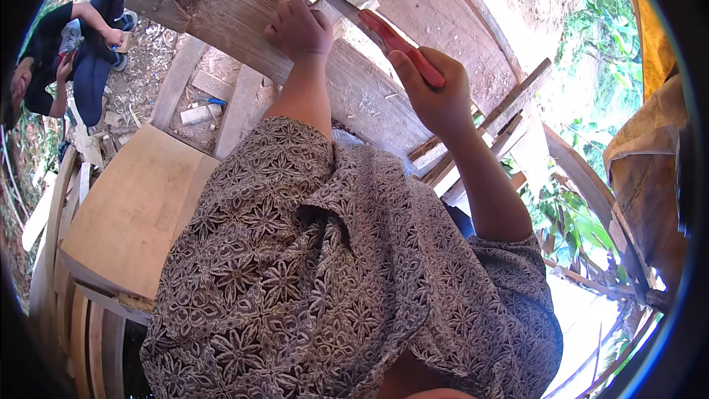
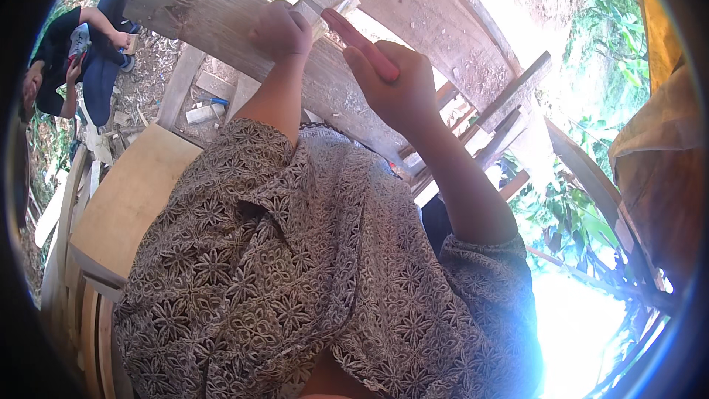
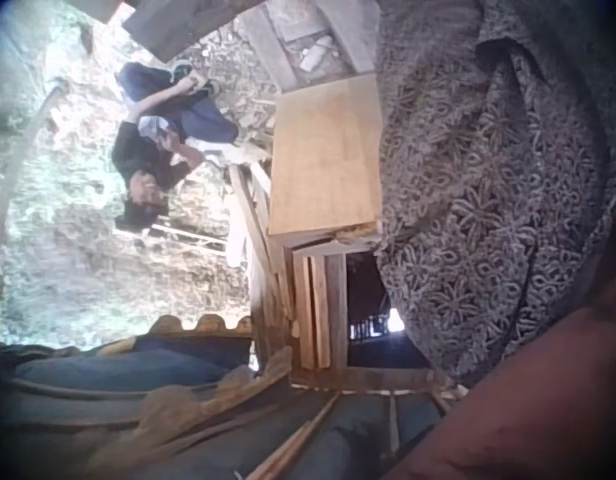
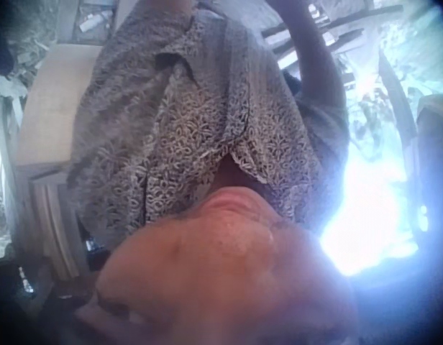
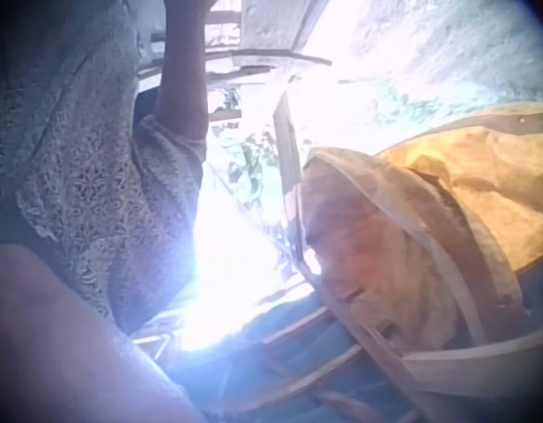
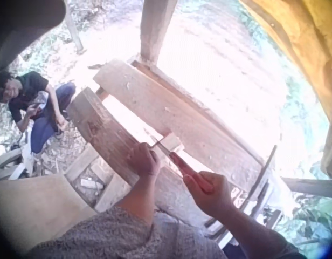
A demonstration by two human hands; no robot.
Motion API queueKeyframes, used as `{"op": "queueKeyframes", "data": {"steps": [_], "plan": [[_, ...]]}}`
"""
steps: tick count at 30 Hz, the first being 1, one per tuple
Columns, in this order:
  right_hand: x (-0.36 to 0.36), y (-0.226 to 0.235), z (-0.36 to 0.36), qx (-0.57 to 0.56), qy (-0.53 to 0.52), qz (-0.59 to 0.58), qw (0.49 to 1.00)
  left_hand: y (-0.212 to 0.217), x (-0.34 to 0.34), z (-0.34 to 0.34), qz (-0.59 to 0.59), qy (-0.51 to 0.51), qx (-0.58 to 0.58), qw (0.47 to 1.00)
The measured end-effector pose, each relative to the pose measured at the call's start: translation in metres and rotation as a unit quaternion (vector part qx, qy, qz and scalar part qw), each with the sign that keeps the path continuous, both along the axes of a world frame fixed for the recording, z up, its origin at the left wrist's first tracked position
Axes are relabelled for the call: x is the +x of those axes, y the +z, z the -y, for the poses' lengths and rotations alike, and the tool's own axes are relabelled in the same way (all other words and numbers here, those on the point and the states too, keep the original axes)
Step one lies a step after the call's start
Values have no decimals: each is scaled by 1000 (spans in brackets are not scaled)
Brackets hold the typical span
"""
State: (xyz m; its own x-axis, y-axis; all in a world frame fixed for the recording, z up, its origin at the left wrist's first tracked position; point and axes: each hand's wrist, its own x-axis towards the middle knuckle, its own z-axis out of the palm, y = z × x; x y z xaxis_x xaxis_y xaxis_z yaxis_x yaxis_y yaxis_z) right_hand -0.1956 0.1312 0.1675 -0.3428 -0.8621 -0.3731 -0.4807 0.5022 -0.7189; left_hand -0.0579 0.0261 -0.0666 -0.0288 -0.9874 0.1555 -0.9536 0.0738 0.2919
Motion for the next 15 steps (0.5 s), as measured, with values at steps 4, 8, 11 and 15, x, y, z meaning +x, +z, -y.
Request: {"op": "queueKeyframes", "data": {"steps": [4,8,11,15], "plan": [[-3,40,-26,-15,82,-44,996,-6,4,4,-4,12,16,1000],[-6,93,-38,37,93,-23,995,1,2,4,-1,6,-3,1000],[2,106,-29,43,97,-37,994,5,0,5,-1,1,51,999],[22,84,2,64,40,-23,997,2,3,3,-22,-11,64,998]]}}
